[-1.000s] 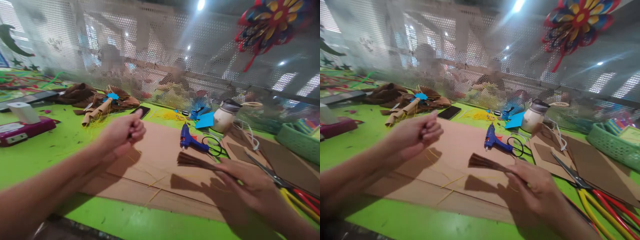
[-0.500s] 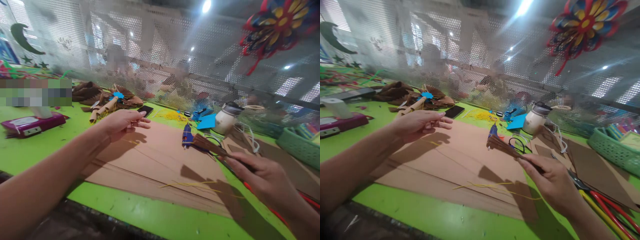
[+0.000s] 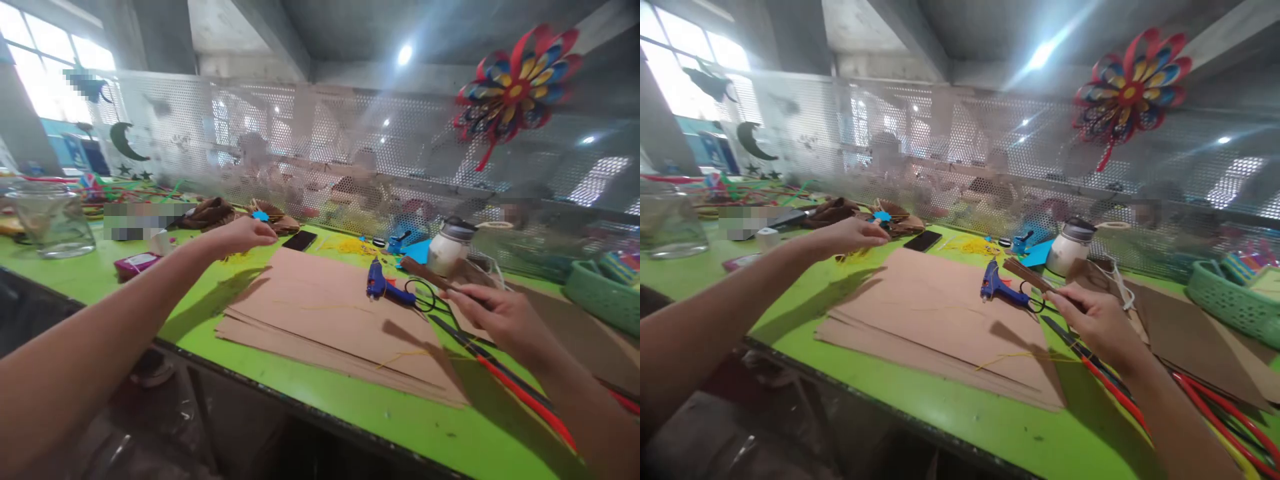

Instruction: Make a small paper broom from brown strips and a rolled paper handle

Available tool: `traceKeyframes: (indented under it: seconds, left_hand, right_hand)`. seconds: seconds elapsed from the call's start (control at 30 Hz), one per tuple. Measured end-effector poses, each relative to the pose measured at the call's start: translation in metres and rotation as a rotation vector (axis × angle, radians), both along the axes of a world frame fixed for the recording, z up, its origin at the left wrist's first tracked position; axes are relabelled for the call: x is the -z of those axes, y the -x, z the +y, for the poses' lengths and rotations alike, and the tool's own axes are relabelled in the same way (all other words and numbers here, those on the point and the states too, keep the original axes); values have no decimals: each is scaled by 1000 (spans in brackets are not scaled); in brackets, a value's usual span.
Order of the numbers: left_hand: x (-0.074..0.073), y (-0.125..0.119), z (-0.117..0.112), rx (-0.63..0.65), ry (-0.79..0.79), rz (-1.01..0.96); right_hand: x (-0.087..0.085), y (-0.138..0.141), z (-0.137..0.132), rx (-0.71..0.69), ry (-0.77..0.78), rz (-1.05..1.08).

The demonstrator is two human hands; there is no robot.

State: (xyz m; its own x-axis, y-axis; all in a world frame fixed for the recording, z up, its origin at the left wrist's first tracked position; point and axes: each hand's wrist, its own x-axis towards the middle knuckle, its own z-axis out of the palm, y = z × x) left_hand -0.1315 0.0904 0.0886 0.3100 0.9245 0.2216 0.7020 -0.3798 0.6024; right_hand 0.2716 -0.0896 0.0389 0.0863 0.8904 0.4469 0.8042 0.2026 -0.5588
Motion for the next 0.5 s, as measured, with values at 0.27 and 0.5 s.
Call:
traceKeyframes:
  seconds: [0.27,0.5]
  left_hand:
    - [27,-118,-85,396,33,-239]
    - [51,-182,-94,520,214,-526]
  right_hand:
    - [5,9,-2,-71,-8,112]
    - [4,11,-1,-71,9,44]
